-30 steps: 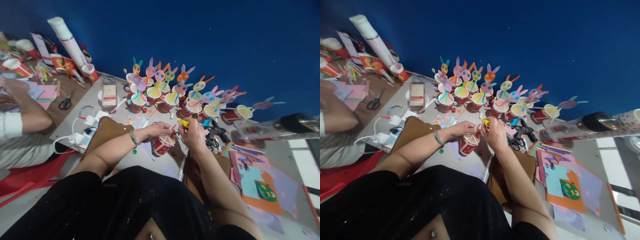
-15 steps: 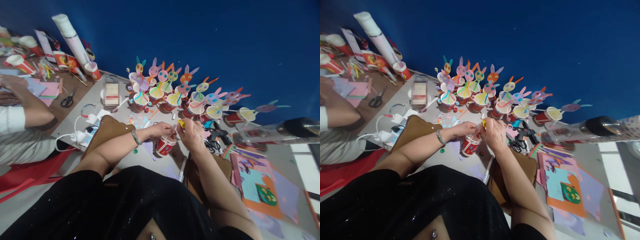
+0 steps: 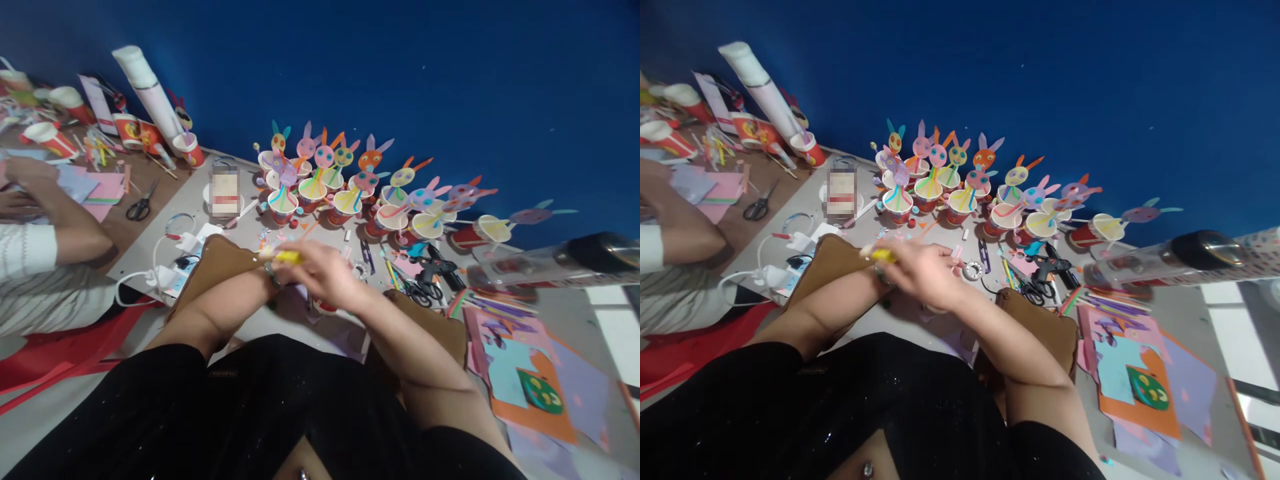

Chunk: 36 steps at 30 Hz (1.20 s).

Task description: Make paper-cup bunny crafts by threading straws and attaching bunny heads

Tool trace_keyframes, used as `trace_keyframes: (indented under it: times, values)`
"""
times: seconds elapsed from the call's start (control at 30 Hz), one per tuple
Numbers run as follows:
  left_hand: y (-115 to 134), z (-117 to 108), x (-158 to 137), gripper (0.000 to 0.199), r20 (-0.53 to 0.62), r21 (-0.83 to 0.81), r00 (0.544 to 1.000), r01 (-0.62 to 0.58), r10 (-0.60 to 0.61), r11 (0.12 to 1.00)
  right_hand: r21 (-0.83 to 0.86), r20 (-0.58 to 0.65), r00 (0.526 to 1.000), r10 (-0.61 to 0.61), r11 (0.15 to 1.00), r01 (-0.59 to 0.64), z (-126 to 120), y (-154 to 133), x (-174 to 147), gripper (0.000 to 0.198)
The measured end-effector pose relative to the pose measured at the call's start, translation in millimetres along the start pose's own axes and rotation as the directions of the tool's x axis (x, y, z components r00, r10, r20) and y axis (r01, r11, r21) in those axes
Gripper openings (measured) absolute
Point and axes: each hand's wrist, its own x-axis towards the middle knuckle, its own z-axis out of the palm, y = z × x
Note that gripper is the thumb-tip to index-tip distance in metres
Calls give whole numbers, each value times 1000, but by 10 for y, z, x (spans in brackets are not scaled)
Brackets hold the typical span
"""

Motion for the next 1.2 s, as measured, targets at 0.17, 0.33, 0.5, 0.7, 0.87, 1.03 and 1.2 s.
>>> trace_keyframes:
  times: [0.17, 0.33, 0.5, 0.7, 0.87, 1.03, 1.2]
  values:
    - [-38, 47, 82, 22, 119, -119, 989, 102, -87, 988, -141, -423, 848, 321, 901, -411, -452, 597, -491, 19]
    - [-95, 41, 119, 49, 150, -201, 983, 137, -107, 970, -303, -394, 884, 252, 872, -384, -435, 763, -893, 18]
    - [-87, 35, 91, 50, 148, -180, 986, 107, -80, 978, -503, -255, 965, 54, 845, -180, -303, 851, -984, 16]
    - [-102, 31, 97, 52, 112, -173, 992, 84, -65, 981, -613, -220, 974, 43, 771, -173, -251, 954, -965, 13]
    - [-127, 15, 120, 46, 130, -171, 989, 95, -73, 981, -631, -322, 946, -44, 754, -180, -283, 992, -1021, 19]
    - [-96, 26, 100, 39, 130, -154, 989, 92, -72, 984, -569, -322, 946, -33, 806, -165, -246, 922, -1104, 21]
    - [-73, 38, 71, 40, 97, -118, 995, 50, -38, 992, -617, -253, 963, -89, 782, -90, -173, 952, -1049, 15]
